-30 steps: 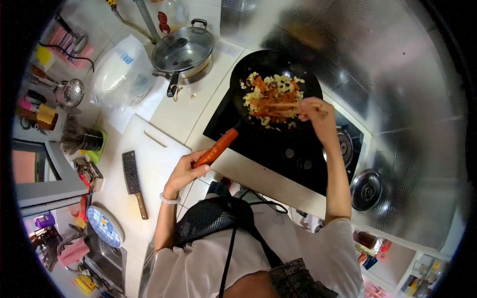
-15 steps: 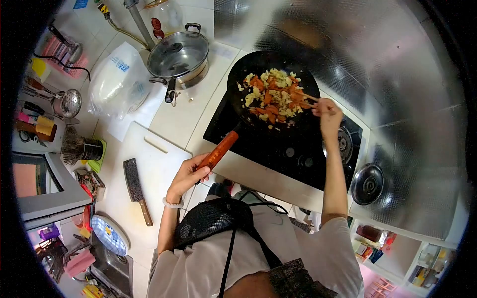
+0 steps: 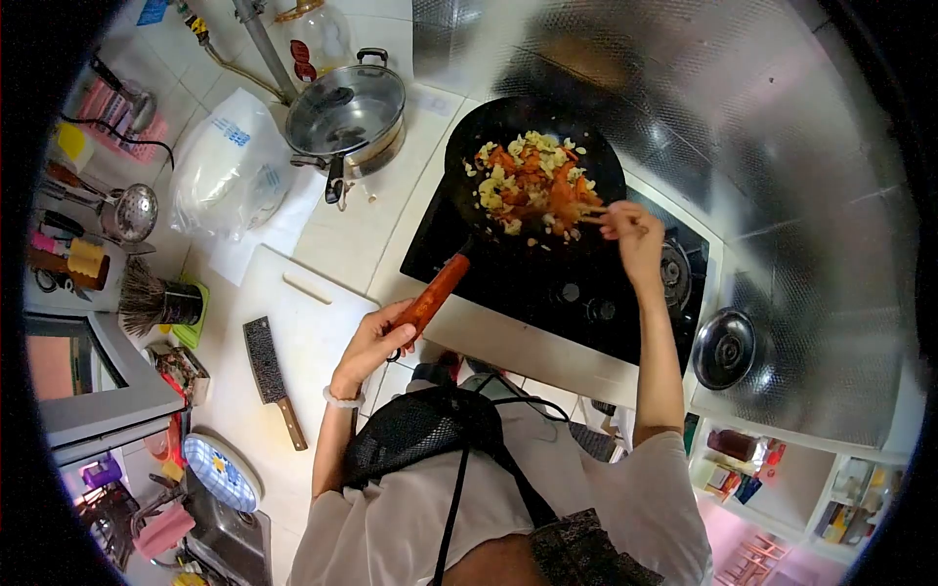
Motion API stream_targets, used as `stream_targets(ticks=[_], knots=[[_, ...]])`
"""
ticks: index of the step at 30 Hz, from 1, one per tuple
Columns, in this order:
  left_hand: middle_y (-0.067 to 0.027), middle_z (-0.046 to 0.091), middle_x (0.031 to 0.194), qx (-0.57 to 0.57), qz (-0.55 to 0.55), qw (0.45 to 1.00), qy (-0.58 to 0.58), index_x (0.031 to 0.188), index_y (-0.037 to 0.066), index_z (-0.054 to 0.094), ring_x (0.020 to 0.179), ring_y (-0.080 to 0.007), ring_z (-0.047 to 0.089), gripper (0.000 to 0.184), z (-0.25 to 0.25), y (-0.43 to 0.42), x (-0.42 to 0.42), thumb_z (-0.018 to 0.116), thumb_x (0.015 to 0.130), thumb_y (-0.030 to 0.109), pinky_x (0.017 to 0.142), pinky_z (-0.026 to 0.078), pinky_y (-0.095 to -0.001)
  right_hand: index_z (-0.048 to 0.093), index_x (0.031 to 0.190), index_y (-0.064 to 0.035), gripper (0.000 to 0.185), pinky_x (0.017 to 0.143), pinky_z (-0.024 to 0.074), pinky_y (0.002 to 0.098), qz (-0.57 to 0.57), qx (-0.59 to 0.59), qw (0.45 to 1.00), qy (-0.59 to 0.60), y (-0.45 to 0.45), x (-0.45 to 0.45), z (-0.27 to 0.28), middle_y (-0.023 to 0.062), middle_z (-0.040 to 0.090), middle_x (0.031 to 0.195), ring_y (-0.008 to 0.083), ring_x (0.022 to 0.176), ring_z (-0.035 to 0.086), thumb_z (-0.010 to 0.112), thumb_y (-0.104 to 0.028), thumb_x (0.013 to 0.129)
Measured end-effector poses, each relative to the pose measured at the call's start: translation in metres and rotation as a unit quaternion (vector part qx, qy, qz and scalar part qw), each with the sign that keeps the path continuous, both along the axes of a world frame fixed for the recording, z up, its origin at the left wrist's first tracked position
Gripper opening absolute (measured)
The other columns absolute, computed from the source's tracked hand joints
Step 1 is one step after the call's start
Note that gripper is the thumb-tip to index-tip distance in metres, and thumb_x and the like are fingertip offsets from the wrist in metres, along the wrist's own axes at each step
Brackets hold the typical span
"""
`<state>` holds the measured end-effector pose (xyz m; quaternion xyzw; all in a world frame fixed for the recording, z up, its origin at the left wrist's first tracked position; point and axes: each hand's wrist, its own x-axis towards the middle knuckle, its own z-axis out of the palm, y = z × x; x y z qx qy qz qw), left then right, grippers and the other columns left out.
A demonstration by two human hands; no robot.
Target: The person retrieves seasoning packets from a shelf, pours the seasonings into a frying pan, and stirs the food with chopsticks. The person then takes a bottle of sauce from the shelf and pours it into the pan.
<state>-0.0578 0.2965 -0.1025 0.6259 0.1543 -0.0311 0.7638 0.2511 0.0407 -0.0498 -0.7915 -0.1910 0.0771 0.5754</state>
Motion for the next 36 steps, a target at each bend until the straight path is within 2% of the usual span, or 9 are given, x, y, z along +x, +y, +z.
stream_targets(ticks=[4,10,14,22,26,28,31,33,36], knots=[[-0.0063,0.062,0.084,0.016,0.006,1.000,-0.011,0.131,-0.004,0.042,0.066,-0.0105,0.057,0.066,-0.007,0.000,-0.003,0.058,0.087,0.042,0.057,0.047,-0.0222,0.062,0.091,0.0032,0.016,0.056,0.0496,0.0236,-0.074,0.121,0.990,-0.026,-0.015,0.019,0.010,0.0084,0.064,0.076,0.0122,0.061,0.061,0.057,-0.012,0.090],[-0.0081,0.064,0.086,0.012,0.011,1.000,-0.005,0.131,-0.004,0.043,0.063,-0.0111,0.059,0.066,-0.012,0.000,-0.008,0.053,0.089,0.046,0.055,0.046,-0.0221,0.064,0.094,0.0048,0.021,0.058,0.0498,0.0239,-0.015,0.030,0.997,-0.062,0.010,0.007,-0.024,0.0068,0.064,0.075,0.0113,0.064,0.062,0.057,-0.014,0.090],[-0.0084,0.064,0.085,0.033,-0.005,0.999,0.002,0.130,-0.004,0.044,0.062,-0.0114,0.059,0.064,-0.004,0.004,-0.010,0.052,0.090,0.045,0.054,0.046,-0.0222,0.063,0.092,0.0039,0.020,0.057,0.0509,0.0238,-0.041,0.106,0.993,0.015,0.015,-0.010,0.001,0.0097,0.065,0.076,0.0134,0.064,0.063,0.057,-0.015,0.090],[-0.0041,0.062,0.087,0.035,0.017,0.999,0.015,0.124,-0.004,0.051,0.072,-0.0090,0.055,0.046,0.001,0.021,-0.007,0.051,0.091,0.029,0.060,0.043,-0.0204,0.064,0.094,0.0048,0.019,0.061,0.0524,0.0246,-0.125,0.148,0.978,-0.073,-0.002,-0.080,0.085,0.0110,0.066,0.082,0.0149,0.067,0.063,0.058,-0.013,0.090],[-0.0042,0.062,0.088,0.034,0.005,0.999,0.001,0.126,-0.002,0.050,0.072,-0.0085,0.054,0.043,0.011,0.032,0.001,0.051,0.092,0.025,0.061,0.044,-0.0207,0.061,0.094,0.0080,0.024,0.062,0.0529,0.0247,-0.106,0.161,0.970,-0.148,0.007,-0.081,0.046,0.0129,0.066,0.082,0.0161,0.069,0.065,0.053,-0.014,0.093],[-0.0040,0.061,0.087,0.046,-0.009,0.999,-0.004,0.127,0.000,0.049,0.071,-0.0088,0.054,0.044,0.017,0.038,0.006,0.053,0.091,0.025,0.061,0.045,-0.0215,0.062,0.092,0.0074,0.020,0.060,0.0525,0.0236,-0.100,0.105,0.988,-0.057,0.009,-0.081,0.030,0.0121,0.065,0.081,0.0139,0.068,0.064,0.054,-0.011,0.092],[-0.0053,0.062,0.090,0.147,0.056,0.987,-0.025,0.126,0.000,0.050,0.075,-0.0101,0.055,0.045,0.040,0.037,0.006,0.057,0.089,0.024,0.065,0.046,-0.0229,0.062,0.090,0.0068,0.012,0.060,0.0524,0.0239,-0.146,0.107,0.936,-0.302,0.013,-0.109,0.064,0.0103,0.066,0.079,0.0142,0.069,0.064,0.056,-0.004,0.088],[-0.0075,0.062,0.095,0.183,0.096,0.978,-0.039,0.125,-0.001,0.051,0.081,-0.0127,0.057,0.043,0.056,0.033,0.005,0.057,0.089,0.022,0.069,0.047,-0.0248,0.062,0.088,0.0058,0.007,0.059,0.0506,0.0256,-0.143,0.065,0.833,-0.531,0.013,-0.106,0.067,0.0142,0.065,0.078,0.0162,0.072,0.064,0.057,0.001,0.086],[-0.0116,0.062,0.102,0.219,0.132,0.965,-0.063,0.122,-0.004,0.053,0.093,-0.0179,0.059,0.039,0.082,0.019,0.003,0.056,0.090,0.018,0.081,0.048,-0.0299,0.062,0.083,0.0000,0.006,0.050,0.0452,0.0328,-0.084,-0.031,0.960,-0.267,0.010,-0.097,0.036,0.0136,0.061,0.074,0.0258,0.059,0.058,0.061,-0.006,0.084]])
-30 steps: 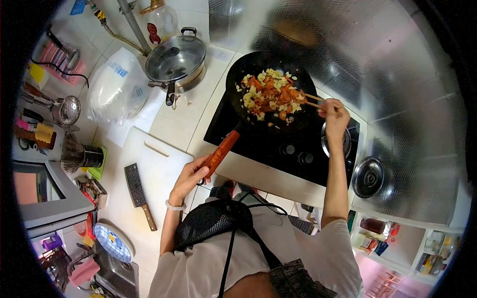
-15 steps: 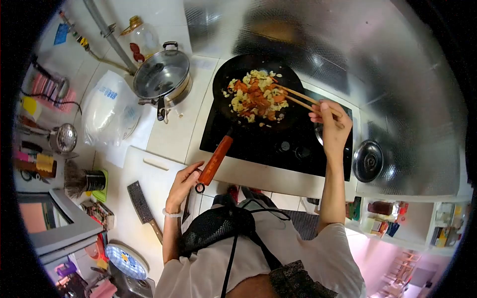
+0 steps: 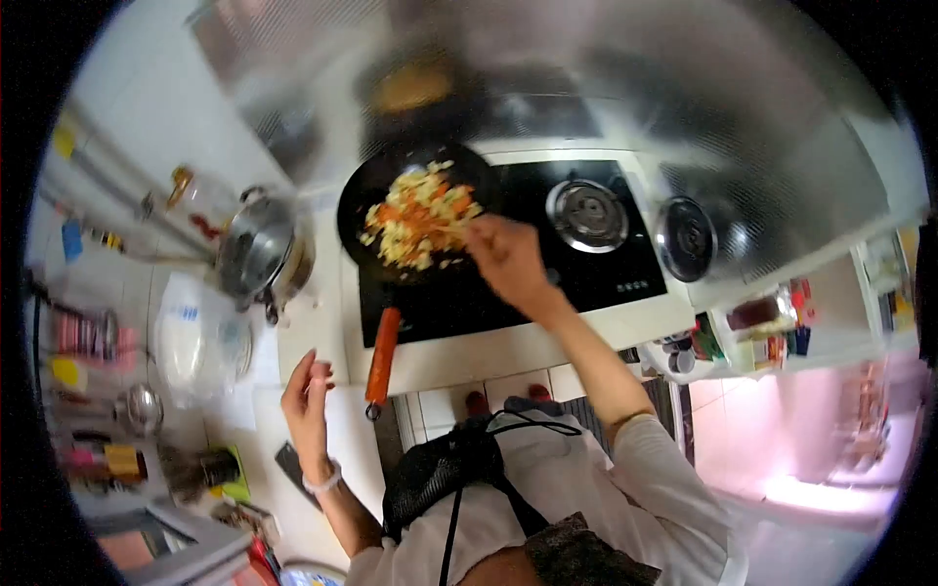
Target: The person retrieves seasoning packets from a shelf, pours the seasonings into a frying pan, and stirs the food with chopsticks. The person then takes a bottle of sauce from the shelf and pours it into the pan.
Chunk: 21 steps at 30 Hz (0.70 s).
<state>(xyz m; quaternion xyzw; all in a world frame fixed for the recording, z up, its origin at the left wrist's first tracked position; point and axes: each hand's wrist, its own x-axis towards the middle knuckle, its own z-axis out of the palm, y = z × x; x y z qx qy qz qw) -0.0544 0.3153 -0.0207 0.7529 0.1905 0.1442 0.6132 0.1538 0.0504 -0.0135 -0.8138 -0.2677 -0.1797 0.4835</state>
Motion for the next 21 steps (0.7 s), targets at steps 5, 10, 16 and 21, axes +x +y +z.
stream_targets(ticks=[5,10,16,21], knots=[[-0.0178,0.060,0.109,-0.048,-0.124,0.984,-0.117,0.118,-0.007,0.054,0.105,-0.0265,0.057,0.048,0.038,-0.046,0.006,0.050,0.093,0.034,0.092,0.044,-0.0395,0.060,0.090,-0.0073,0.015,0.057,0.0494,0.0303,-0.021,-0.044,0.943,-0.331,-0.007,-0.052,0.038,0.0090,0.060,0.092,0.0213,0.078,0.062,0.066,-0.012,0.077],[-0.0196,0.042,0.134,-0.293,-0.275,0.909,-0.106,0.132,-0.007,0.036,0.122,-0.0276,0.044,0.070,0.021,-0.105,0.026,0.043,0.092,0.050,0.105,0.031,-0.0393,0.057,0.086,-0.0035,0.020,0.055,0.0478,0.0269,0.079,-0.013,0.917,-0.391,-0.017,-0.094,0.037,0.0081,0.056,0.090,0.0212,0.082,0.060,0.059,-0.017,0.072],[-0.0137,0.053,0.121,-0.619,-0.319,0.717,-0.017,0.122,-0.003,0.046,0.113,-0.0250,0.050,0.048,0.043,-0.222,0.069,0.034,0.098,0.036,0.100,0.037,-0.0342,0.057,0.076,0.0023,0.018,0.086,0.0466,0.0408,0.073,0.011,0.915,-0.397,-0.087,-0.107,0.020,0.0112,0.055,0.084,0.0290,0.086,0.057,0.058,-0.011,0.064],[-0.0118,0.060,0.113,-0.520,-0.302,0.798,0.024,0.119,-0.003,0.051,0.103,-0.0197,0.057,0.040,0.039,-0.292,0.086,0.039,0.098,0.029,0.091,0.045,-0.0306,0.061,0.086,-0.0008,0.022,0.095,0.0398,0.0437,-0.009,-0.085,0.927,-0.365,-0.188,-0.120,0.020,0.0098,0.057,0.096,0.0266,0.099,0.052,0.061,-0.011,0.066]])
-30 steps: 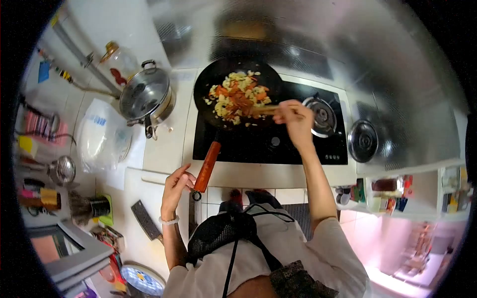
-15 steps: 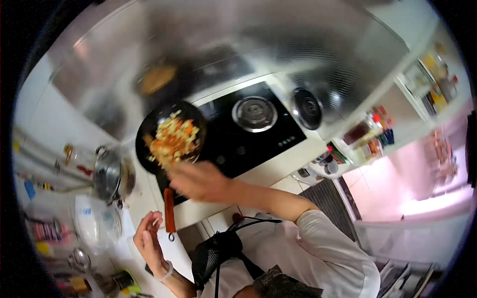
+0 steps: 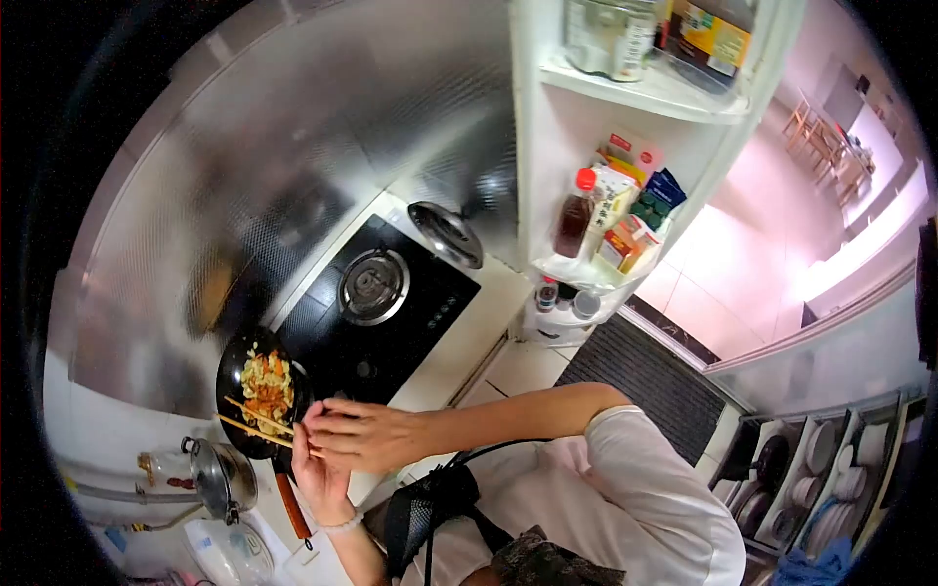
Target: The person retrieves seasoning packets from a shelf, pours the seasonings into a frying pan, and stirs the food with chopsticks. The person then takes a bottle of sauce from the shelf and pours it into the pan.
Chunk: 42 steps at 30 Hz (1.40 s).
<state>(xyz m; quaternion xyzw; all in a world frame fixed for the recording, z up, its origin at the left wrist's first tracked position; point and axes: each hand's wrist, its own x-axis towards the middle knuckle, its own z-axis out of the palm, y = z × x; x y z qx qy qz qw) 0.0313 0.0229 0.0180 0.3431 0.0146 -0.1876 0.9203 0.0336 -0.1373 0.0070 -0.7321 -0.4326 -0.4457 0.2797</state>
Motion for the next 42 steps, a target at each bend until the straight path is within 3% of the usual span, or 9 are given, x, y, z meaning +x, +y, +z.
stream_targets(ticks=[3,5,8,10,11,14,26,39,42], knots=[[-0.0124,0.066,0.096,0.053,-0.013,0.998,-0.026,0.118,0.002,0.053,0.077,-0.0203,0.064,0.039,0.003,-0.025,0.006,0.039,0.098,0.032,0.065,0.053,-0.0336,0.059,0.103,-0.0033,0.034,0.099,0.0362,0.0452,-0.067,-0.054,0.994,0.074,-0.084,-0.017,-0.018,0.0104,0.054,0.114,0.0279,0.115,0.046,0.060,-0.014,0.071],[-0.0066,0.062,0.073,0.034,0.040,0.999,-0.001,0.118,0.003,0.054,0.049,-0.0143,0.051,0.040,-0.010,-0.028,0.009,0.037,0.098,0.033,0.044,0.042,-0.0271,0.058,0.105,0.0002,0.042,0.095,0.0423,0.0455,-0.140,-0.070,0.982,0.105,-0.161,-0.037,-0.015,0.0127,0.056,0.113,0.0291,0.111,0.051,0.063,-0.014,0.066],[-0.0015,0.047,0.056,0.032,-0.001,0.998,-0.044,0.114,0.001,0.055,0.035,-0.0087,0.029,0.036,-0.024,-0.023,0.009,0.034,0.100,0.028,0.036,0.029,-0.0242,0.058,0.095,-0.0024,0.031,0.070,0.0517,0.0402,-0.283,-0.052,0.939,0.189,-0.272,-0.053,-0.059,0.0105,0.062,0.095,0.0261,0.088,0.062,0.060,-0.004,0.064],[-0.0003,0.045,0.055,0.045,0.021,0.998,-0.029,0.109,0.001,0.056,0.034,-0.0070,0.030,0.030,-0.029,-0.021,0.004,0.038,0.099,0.024,0.033,0.027,-0.0216,0.057,0.105,-0.0049,0.035,0.066,0.0523,0.0395,-0.520,-0.141,0.795,0.280,-0.337,-0.065,-0.039,0.0099,0.061,0.097,0.0280,0.077,0.061,0.057,-0.005,0.071],[0.0003,0.045,0.055,0.062,0.039,0.997,-0.022,0.108,0.001,0.056,0.034,-0.0061,0.031,0.026,-0.035,-0.021,0.003,0.042,0.098,0.021,0.030,0.028,-0.0207,0.056,0.109,-0.0070,0.041,0.061,0.0514,0.0398,-0.520,-0.031,0.835,0.177,-0.380,-0.062,-0.045,0.0101,0.059,0.097,0.0279,0.070,0.060,0.058,-0.003,0.068],[-0.0009,0.054,0.061,0.123,0.102,0.987,-0.006,0.109,0.001,0.056,0.034,-0.0058,0.033,0.025,-0.039,-0.030,-0.007,0.044,0.097,0.020,0.031,0.030,-0.0209,0.064,0.098,-0.0098,0.028,0.063,0.0501,0.0403,-0.617,0.081,0.743,0.248,-0.461,-0.055,-0.019,0.0121,0.058,0.099,0.0316,0.075,0.061,0.060,-0.005,0.070],[-0.0015,0.060,0.069,0.161,0.132,0.978,-0.025,0.104,0.002,0.059,0.035,-0.0054,0.033,0.021,-0.037,-0.034,-0.037,0.048,0.094,0.017,0.032,0.025,-0.0197,0.066,0.101,-0.0146,0.022,0.071,0.0497,0.0436,-0.629,0.070,0.652,0.418,-0.578,0.000,-0.076,0.0173,0.064,0.094,0.0354,0.085,0.061,0.056,-0.021,0.082],[-0.0003,0.053,0.065,0.186,0.134,0.973,-0.034,0.105,0.001,0.058,0.036,-0.0056,0.032,0.024,-0.029,-0.049,-0.038,0.047,0.095,0.020,0.033,0.025,-0.0201,0.066,0.092,-0.0077,0.019,0.070,0.0489,0.0451,-0.591,0.109,0.684,0.413,-0.597,0.014,-0.102,0.0217,0.063,0.089,0.0380,0.084,0.061,0.057,-0.016,0.077],[-0.0004,0.053,0.065,0.190,0.129,0.972,-0.040,0.105,0.002,0.058,0.036,-0.0055,0.032,0.024,-0.028,-0.051,-0.037,0.048,0.095,0.021,0.033,0.026,-0.0201,0.064,0.087,0.0001,0.018,0.064,0.0488,0.0387,-0.609,0.126,0.691,0.368,-0.599,0.014,-0.103,0.0223,0.062,0.074,0.0355,0.069,0.062,0.054,-0.008,0.074]])
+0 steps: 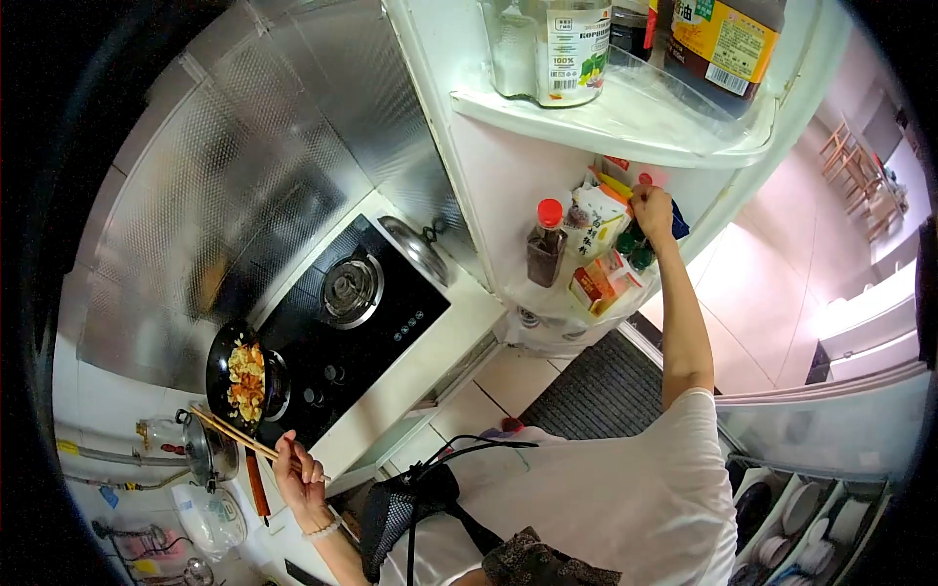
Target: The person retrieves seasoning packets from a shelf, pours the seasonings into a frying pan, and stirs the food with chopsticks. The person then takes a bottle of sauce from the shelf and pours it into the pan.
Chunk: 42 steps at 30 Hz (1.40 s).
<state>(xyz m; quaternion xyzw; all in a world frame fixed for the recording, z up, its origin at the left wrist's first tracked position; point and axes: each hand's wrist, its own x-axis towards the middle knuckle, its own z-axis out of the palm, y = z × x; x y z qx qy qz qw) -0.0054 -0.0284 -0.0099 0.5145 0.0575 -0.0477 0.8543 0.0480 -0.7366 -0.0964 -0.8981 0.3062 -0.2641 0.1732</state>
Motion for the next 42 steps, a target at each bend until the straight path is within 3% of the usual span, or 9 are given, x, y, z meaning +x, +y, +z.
stream_targets(ticks=[3,5,9,14,20,39,42], knots=[[-0.0004,0.053,0.065,0.006,-0.007,1.000,-0.007,0.105,0.002,0.058,0.036,-0.0055,0.032,0.024,0.003,-0.005,0.001,0.048,0.095,0.021,0.033,0.026,-0.0199,0.065,0.086,-0.0027,0.014,0.067,0.0489,0.0418,0.010,0.077,0.992,-0.098,-0.002,-0.002,0.005,0.0204,0.064,0.077,0.0373,0.073,0.062,0.058,-0.012,0.076],[-0.0003,0.053,0.064,0.007,-0.004,1.000,-0.005,0.105,0.002,0.058,0.036,-0.0055,0.032,0.024,0.003,-0.005,0.001,0.048,0.095,0.021,0.033,0.026,-0.0200,0.062,0.082,0.0009,0.011,0.063,0.0483,0.0386,0.009,0.106,0.975,-0.195,0.000,-0.007,0.012,0.0202,0.063,0.072,0.0326,0.064,0.062,0.057,-0.008,0.077],[-0.0003,0.053,0.063,0.006,0.002,1.000,0.007,0.104,0.001,0.058,0.035,-0.0055,0.032,0.025,0.005,-0.011,0.002,0.048,0.095,0.022,0.033,0.026,-0.0197,0.059,0.079,0.0031,0.010,0.056,0.0474,0.0342,0.017,0.129,0.963,-0.234,-0.001,-0.013,0.019,0.0170,0.060,0.065,0.0248,0.054,0.059,0.055,-0.006,0.081],[-0.0005,0.053,0.063,0.010,-0.002,1.000,-0.001,0.103,0.000,0.059,0.035,-0.0053,0.032,0.025,0.005,-0.018,0.001,0.047,0.095,0.021,0.033,0.025,-0.0193,0.055,0.086,0.0030,0.009,0.047,0.0447,0.0262,0.058,0.231,0.925,-0.295,0.011,-0.027,0.043,0.0063,0.056,0.066,0.0140,0.051,0.057,0.049,-0.003,0.088],[-0.0010,0.054,0.063,0.008,-0.019,1.000,-0.010,0.102,0.000,0.058,0.033,-0.0052,0.030,0.024,0.005,-0.018,-0.001,0.045,0.096,0.018,0.031,0.023,-0.0189,0.053,0.091,0.0033,0.010,0.048,0.0471,0.0239,0.056,0.286,0.901,-0.320,0.015,-0.039,0.053,0.0059,0.056,0.072,0.0141,0.054,0.059,0.047,-0.004,0.090],[-0.0041,0.057,0.061,0.084,-0.037,0.996,-0.003,0.100,-0.005,0.061,0.033,-0.0052,0.030,0.027,0.013,-0.038,-0.020,0.050,0.094,0.020,0.032,0.021,-0.0199,0.054,0.091,0.0008,0.015,0.053,0.0480,0.0216,0.090,0.254,0.892,-0.364,0.034,-0.092,0.078,0.0051,0.057,0.070,0.0109,0.059,0.059,0.049,-0.013,0.094],[-0.0011,0.054,0.058,0.111,-0.044,0.993,-0.005,0.099,-0.003,0.061,0.031,-0.0046,0.028,0.028,0.011,-0.042,-0.021,0.052,0.094,0.022,0.030,0.021,-0.0191,0.054,0.091,0.0005,0.014,0.053,0.0480,0.0216,0.101,0.246,0.891,-0.368,0.042,-0.101,0.083,0.0050,0.057,0.070,0.0109,0.058,0.058,0.049,-0.013,0.094]])
